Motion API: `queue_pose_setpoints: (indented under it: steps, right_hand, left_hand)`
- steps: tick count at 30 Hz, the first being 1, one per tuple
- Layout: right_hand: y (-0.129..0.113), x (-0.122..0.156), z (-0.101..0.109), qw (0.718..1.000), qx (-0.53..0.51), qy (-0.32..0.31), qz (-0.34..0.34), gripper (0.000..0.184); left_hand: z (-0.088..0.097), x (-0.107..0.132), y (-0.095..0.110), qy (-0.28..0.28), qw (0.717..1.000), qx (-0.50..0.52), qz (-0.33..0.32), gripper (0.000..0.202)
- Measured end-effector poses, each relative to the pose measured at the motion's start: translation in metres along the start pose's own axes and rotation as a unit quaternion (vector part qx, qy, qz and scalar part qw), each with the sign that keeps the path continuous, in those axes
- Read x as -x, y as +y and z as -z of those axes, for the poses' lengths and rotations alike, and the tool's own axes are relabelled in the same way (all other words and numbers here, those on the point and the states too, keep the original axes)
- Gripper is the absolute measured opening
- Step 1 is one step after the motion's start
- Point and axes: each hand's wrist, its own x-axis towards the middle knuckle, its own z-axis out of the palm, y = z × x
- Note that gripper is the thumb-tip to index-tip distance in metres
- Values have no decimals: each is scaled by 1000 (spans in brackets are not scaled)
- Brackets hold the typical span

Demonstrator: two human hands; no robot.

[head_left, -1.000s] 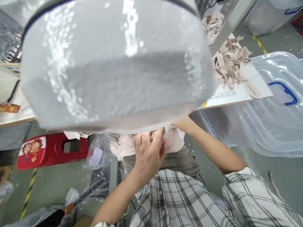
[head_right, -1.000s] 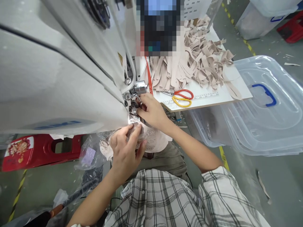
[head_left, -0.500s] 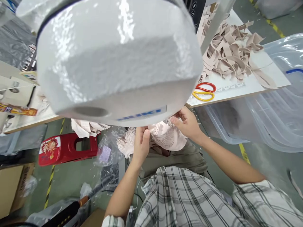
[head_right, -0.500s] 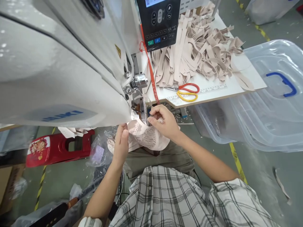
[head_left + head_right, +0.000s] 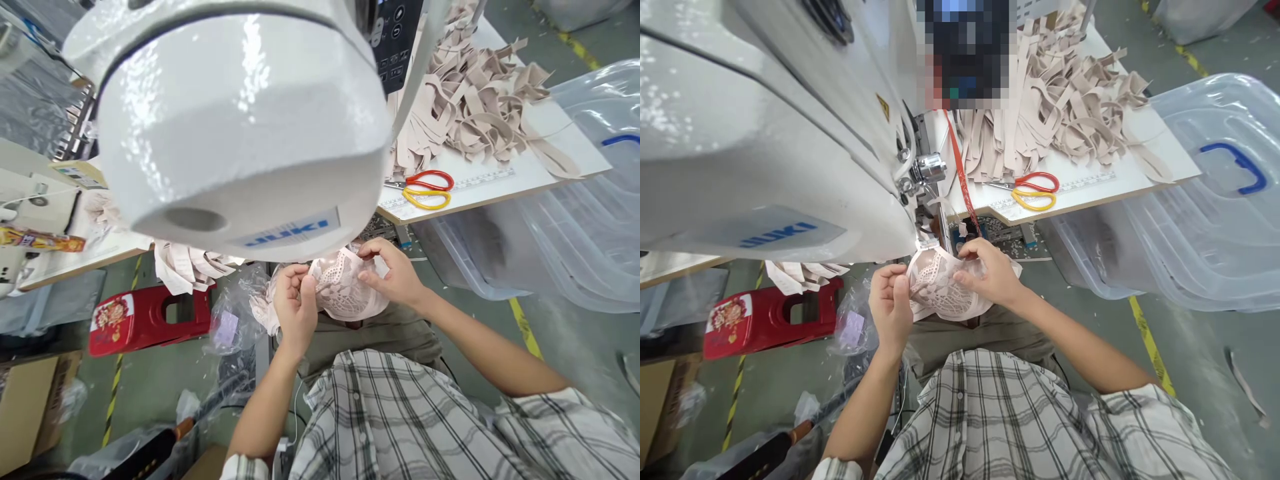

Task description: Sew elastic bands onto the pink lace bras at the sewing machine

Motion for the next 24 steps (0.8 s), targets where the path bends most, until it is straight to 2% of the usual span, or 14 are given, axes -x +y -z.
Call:
queue_pose_setpoints:
  steps: [5, 13, 16, 18, 20, 21, 22, 23, 24]
  right_hand:
    - [7, 5, 3, 1000, 26, -11, 2, 54]
    - [20, 14, 16, 992, 94, -75, 40, 62]
    - [17, 18, 25, 991, 96, -87, 21, 56]
    - [6, 22, 28, 991, 76, -112, 0, 54]
    - [-10, 30, 25, 980, 24, -199, 2, 50]
    - [-19, 35, 21, 963, -11, -269, 11, 48]
    - [-26, 42, 17, 937, -43, -346, 19, 45]
    - [-32, 50, 14, 908, -64, -414, 22, 42]
    - [-36, 58, 12, 883, -72, -463, 15, 41]
  left_hand:
    - [1, 0, 1, 3, 1000, -3, -3, 35]
    - [1, 4, 2, -2, 1000, 0, 20, 36]
    - [3, -3, 5, -16, 999, 9, 49, 34]
    - [6, -9, 8, -43, 995, 23, 88, 31]
    - [7, -10, 11, -128, 981, 54, 138, 31]
    - [8, -8, 12, -209, 960, 79, 165, 33]
    - [8, -5, 13, -310, 924, 114, 191, 34]
    - [8, -1, 14, -411, 873, 156, 213, 34]
    - [9, 1, 14, -489, 817, 201, 231, 33]
